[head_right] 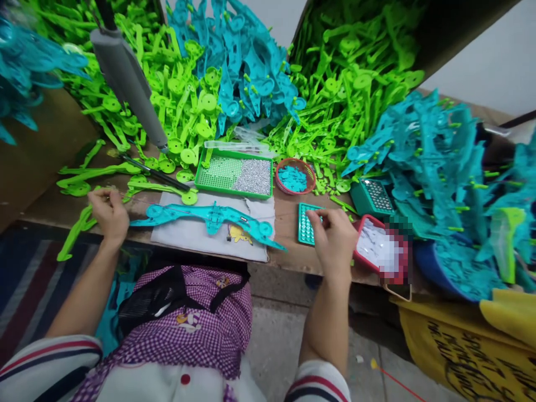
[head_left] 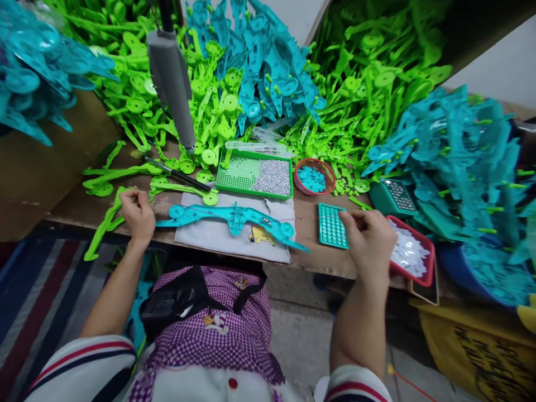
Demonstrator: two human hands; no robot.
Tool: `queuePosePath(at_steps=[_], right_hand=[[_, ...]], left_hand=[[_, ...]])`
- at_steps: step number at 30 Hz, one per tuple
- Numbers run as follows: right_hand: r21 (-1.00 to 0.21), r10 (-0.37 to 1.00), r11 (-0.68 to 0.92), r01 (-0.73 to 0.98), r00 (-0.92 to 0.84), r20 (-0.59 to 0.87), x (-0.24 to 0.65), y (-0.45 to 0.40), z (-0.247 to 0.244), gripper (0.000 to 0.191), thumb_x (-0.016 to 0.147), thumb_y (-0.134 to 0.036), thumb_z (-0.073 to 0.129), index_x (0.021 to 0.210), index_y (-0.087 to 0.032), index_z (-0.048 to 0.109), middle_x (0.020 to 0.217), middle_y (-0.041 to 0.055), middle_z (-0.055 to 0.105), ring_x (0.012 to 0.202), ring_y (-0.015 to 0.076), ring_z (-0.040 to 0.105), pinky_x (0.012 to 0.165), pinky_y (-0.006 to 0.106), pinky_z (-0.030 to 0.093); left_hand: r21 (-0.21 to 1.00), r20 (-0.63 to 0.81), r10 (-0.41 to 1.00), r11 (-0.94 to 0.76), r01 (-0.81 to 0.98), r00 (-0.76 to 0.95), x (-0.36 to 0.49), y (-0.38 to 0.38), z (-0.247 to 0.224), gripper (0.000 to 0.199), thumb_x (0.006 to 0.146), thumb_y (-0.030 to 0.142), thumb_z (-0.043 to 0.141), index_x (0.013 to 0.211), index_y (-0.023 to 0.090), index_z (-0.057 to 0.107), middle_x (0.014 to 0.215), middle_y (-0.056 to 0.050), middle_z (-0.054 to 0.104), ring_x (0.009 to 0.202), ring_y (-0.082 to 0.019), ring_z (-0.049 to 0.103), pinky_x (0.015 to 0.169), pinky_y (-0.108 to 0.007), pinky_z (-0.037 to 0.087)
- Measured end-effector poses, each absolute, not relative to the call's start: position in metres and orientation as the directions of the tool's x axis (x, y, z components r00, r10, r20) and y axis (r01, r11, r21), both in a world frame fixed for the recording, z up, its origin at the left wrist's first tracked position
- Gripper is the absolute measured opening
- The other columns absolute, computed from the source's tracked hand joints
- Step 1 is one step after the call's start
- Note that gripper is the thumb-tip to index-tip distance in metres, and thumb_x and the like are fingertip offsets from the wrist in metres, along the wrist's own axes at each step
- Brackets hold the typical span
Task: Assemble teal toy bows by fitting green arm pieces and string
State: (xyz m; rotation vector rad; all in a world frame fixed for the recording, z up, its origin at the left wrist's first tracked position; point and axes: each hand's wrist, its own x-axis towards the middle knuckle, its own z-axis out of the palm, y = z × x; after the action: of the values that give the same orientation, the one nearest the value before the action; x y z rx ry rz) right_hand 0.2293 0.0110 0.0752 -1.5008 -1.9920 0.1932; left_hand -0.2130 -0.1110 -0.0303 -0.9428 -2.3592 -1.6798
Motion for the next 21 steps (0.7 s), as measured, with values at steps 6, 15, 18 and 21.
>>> queuePosePath(at_steps=[6, 15, 18, 21], right_hand=[[-0.319, 0.964, 0.266, 0.910, -0.248, 0.098, 0.206, 0.043, 0.014, 0.047, 0.094, -0.054, 0.039, 0.080, -0.018, 0.064, 0.078, 0.0110, 0.069, 0.067, 0.0207, 0.057, 0.059, 0.031, 0.031], [-0.186, 0.968, 0.230, 0.955, -0.245, -0.061, 0.194, 0.036, -0.001, 0.038, 0.096, -0.044, 0.044, 0.091, -0.016, 0.069, 0.089, 0.0145, 0.073, 0.074, 0.0236, 0.062, 0.059, 0.030, 0.026], [-0.148, 0.986, 0.138, 0.979, -0.149, -0.068, 0.198, 0.038, -0.006, 0.040, 0.095, -0.045, 0.044, 0.092, -0.015, 0.070, 0.084, 0.0153, 0.072, 0.069, 0.0234, 0.060, 0.057, 0.030, 0.024], [-0.137, 0.995, 0.087, 0.987, -0.094, -0.044, 0.208, 0.038, -0.012, 0.043, 0.094, -0.047, 0.043, 0.092, -0.014, 0.071, 0.078, 0.0150, 0.071, 0.064, 0.0219, 0.057, 0.056, 0.030, 0.023]], left_hand=[[0.996, 0.073, 0.487, 0.013, 0.091, -0.870, -0.234, -0.101, -0.033, 0.033, 0.080, 0.049, 0.058, 0.082, 0.024, 0.037, 0.068, 0.004, 0.053, 0.043, -0.008, 0.034, 0.044, -0.026, 0.023], [0.738, 0.414, 0.475, 0.324, 0.591, -0.777, -0.266, -0.121, -0.028, 0.019, 0.084, 0.028, 0.061, 0.083, 0.021, 0.044, 0.071, 0.003, 0.051, 0.063, -0.014, 0.052, 0.067, -0.032, 0.040], [0.620, 0.414, 0.562, 0.402, 0.674, -0.716, -0.261, -0.124, -0.023, 0.014, 0.085, 0.030, 0.060, 0.085, 0.021, 0.049, 0.071, 0.001, 0.053, 0.066, -0.018, 0.054, 0.069, -0.034, 0.039], [0.623, 0.416, 0.566, 0.393, 0.676, -0.712, -0.259, -0.126, -0.024, 0.013, 0.085, 0.032, 0.059, 0.085, 0.022, 0.051, 0.071, 0.000, 0.056, 0.066, -0.018, 0.055, 0.067, -0.033, 0.038]])
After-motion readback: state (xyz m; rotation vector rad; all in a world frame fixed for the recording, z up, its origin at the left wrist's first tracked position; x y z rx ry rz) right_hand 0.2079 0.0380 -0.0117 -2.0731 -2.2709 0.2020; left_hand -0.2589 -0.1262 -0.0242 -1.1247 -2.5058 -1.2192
